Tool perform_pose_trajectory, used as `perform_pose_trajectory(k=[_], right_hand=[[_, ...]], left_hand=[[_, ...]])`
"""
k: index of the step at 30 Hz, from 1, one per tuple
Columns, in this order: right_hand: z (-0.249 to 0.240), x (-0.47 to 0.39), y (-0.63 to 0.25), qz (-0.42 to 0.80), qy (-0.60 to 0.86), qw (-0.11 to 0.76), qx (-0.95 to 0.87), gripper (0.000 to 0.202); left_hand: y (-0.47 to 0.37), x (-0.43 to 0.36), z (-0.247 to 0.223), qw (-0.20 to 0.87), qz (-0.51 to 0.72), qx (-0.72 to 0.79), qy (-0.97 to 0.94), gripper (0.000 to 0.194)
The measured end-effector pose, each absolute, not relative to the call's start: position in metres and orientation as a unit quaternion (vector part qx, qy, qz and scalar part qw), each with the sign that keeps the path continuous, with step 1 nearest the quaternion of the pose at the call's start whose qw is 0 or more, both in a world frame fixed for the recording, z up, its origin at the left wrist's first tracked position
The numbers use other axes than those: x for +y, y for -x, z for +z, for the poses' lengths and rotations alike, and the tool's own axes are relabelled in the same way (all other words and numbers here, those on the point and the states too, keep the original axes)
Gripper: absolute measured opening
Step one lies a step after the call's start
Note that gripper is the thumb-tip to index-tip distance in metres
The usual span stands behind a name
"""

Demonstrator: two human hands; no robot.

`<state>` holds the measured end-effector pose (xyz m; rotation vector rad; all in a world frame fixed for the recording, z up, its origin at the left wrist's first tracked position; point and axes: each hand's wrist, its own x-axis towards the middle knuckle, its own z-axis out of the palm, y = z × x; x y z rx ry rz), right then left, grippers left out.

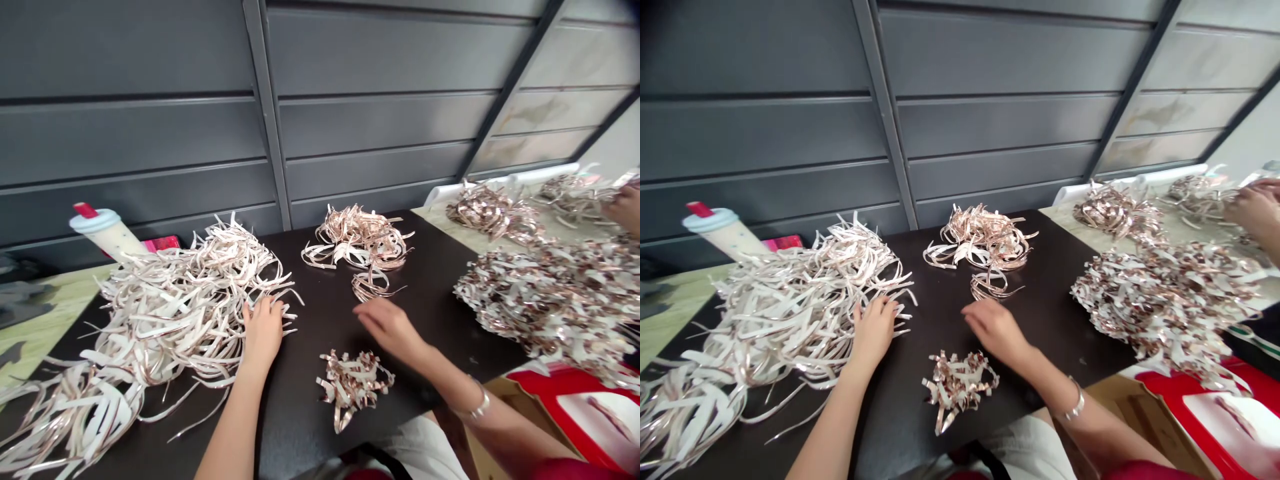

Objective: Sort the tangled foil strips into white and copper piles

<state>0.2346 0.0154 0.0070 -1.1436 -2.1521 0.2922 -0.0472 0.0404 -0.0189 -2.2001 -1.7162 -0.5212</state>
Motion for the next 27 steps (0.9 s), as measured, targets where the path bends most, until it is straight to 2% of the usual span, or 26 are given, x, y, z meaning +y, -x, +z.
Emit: perform_pose_trajectory(k=[2, 4, 8, 13, 17, 22, 24, 27], right_hand=[[0.000, 0.041, -0.252, 0.098, 0.551, 0.337, -0.757, 0.018], [-0.008, 0.060, -0.265, 0.169, 0.600, 0.345, -0.702, 0.009], [-0.016, 0.074, -0.273, 0.245, 0.579, 0.382, -0.678, 0.023], [-0.015, 0.077, -0.262, 0.350, 0.516, 0.471, -0.624, 0.039], [-0.015, 0.082, -0.251, 0.400, 0.479, 0.502, -0.599, 0.038], [-0.009, 0.086, -0.236, 0.399, 0.452, 0.506, -0.617, 0.029], [-0.005, 0.081, -0.227, 0.394, 0.437, 0.492, -0.642, 0.021], [0.001, 0.070, -0.211, 0.368, 0.385, 0.452, -0.716, 0.011]], left_hand=[[0.049, 0.041, -0.021, 0.155, -0.193, -0.601, 0.760, 0.026], [0.048, 0.040, -0.019, 0.154, -0.205, -0.600, 0.758, 0.027], [0.039, 0.033, -0.011, 0.146, -0.238, -0.592, 0.756, 0.027], [0.026, 0.024, 0.001, 0.146, -0.310, -0.568, 0.748, 0.026], [0.018, 0.018, 0.002, 0.090, -0.356, -0.534, 0.762, 0.025], [0.007, 0.013, -0.001, -0.077, -0.417, -0.504, 0.752, 0.023], [0.002, 0.011, -0.001, -0.191, -0.425, -0.508, 0.724, 0.022], [-0.007, 0.008, -0.001, -0.420, -0.431, -0.498, 0.624, 0.028]])
